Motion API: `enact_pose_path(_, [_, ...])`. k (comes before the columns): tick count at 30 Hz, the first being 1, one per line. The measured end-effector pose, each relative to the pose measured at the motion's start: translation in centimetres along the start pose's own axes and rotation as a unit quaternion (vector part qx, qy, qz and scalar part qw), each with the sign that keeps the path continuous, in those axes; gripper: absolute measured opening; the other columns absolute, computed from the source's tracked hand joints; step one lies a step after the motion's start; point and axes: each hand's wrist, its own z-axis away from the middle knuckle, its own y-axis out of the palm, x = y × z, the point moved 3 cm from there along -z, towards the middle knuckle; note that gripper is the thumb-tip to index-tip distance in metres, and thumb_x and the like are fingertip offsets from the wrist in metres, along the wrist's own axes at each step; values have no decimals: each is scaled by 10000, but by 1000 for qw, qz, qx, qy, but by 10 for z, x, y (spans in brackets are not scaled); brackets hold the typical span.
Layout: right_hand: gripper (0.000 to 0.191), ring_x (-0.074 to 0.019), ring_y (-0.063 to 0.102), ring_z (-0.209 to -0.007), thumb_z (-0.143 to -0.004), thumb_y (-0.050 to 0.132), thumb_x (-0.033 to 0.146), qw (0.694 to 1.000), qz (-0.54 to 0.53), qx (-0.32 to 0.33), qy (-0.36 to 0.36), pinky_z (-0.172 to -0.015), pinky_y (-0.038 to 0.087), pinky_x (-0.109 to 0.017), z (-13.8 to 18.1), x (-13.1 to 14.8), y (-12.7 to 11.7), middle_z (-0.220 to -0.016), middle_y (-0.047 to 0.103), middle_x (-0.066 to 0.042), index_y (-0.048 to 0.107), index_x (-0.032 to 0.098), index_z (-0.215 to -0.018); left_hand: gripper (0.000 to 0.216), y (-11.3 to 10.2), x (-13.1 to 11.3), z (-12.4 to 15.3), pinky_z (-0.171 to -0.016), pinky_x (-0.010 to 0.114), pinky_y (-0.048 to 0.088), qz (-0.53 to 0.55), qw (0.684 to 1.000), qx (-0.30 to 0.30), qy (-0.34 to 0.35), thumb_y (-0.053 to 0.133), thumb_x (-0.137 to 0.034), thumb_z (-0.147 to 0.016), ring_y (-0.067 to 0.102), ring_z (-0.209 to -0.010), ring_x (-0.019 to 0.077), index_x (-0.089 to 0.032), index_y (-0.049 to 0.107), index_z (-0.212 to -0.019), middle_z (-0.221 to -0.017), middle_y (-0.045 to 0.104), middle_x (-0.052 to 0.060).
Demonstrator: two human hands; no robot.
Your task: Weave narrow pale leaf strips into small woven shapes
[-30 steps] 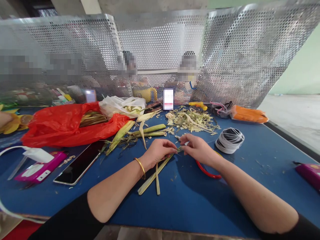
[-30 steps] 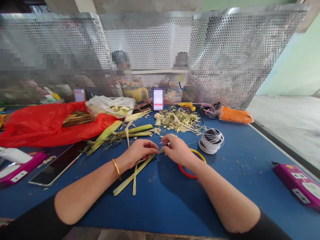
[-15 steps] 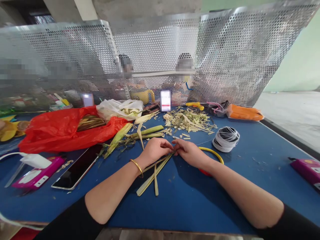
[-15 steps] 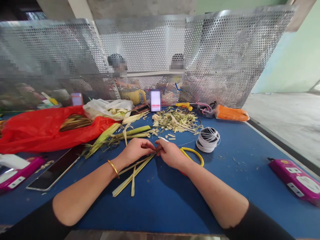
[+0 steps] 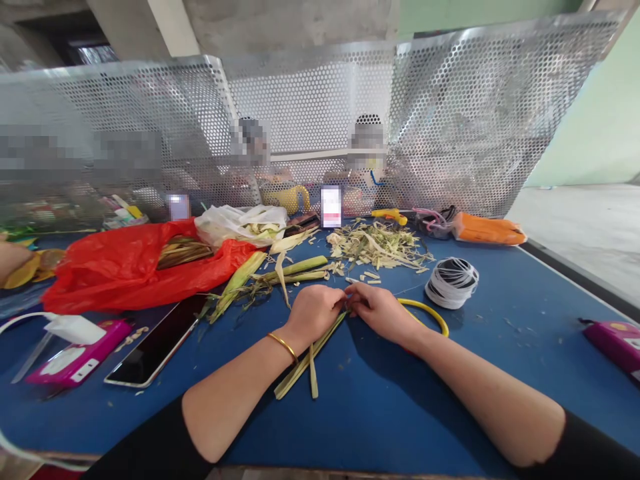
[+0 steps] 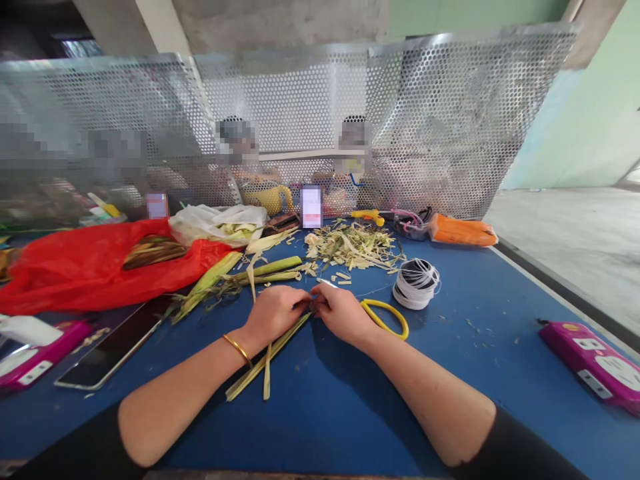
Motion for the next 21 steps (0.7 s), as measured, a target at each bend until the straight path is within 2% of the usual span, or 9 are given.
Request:
enact_pose_path(2, [294, -149, 665, -700, -765, 461, 34, 1000, -11, -2, 3, -690, 477, -257, 0, -1, 0, -781, 684, -8, 592, 186, -980, 228, 2, 1, 0, -688, 264, 404, -5, 1000, -3, 2, 507, -217, -849, 651, -805, 209, -224, 733, -883, -819, 723, 65])
enact_pose_path(7, [238, -143, 665, -663, -775, 466, 85, 999, -50, -1, 22, -661, 491, -248, -2, -5, 2, -787, 694, -14, 627, 177, -925, 179, -1, 2, 1, -723, 242, 417, 81, 995, -45, -44, 572, -192, -806, 652, -851, 174, -257, 728, -865, -905, 734, 4])
enact_pose_path(10, [158, -139, 651, -644, -778, 527, 152, 997, -72, 5, 27, -641, 492, -242, -4, -10, 4, -775, 692, -5, 654, 176, -868, 139, -2, -2, 2, -746, 241, 421, 110, 991, -71, -30, 595, -201, -799, 647, -849, 166, -244, 726, -818, -888, 731, 3])
enact_pose_path(17, [97, -127, 592, -590, -744, 581, 147, 997, -59, -25, 48, -600, 443, -231, -5, -11, 0, -595, 623, 24, 626, 176, -664, 136, -2, -4, 1, -758, 245, 428, 142, 986, -77, -40, 596, -192, -793, 649, -823, 166, -239, 724, -801, -864, 732, 10])
enact_pose_path(21, [97, -127, 588, -600, -753, 573, 158, 996, -56, -35, 58, -593, 425, -231, -3, -11, -2, -600, 632, 23, 600, 181, -662, 125, -2, -1, 0, -716, 235, 423, 177, 980, -67, -54, 609, -203, -782, 652, -792, 161, -241, 728, -789, -835, 733, 2])
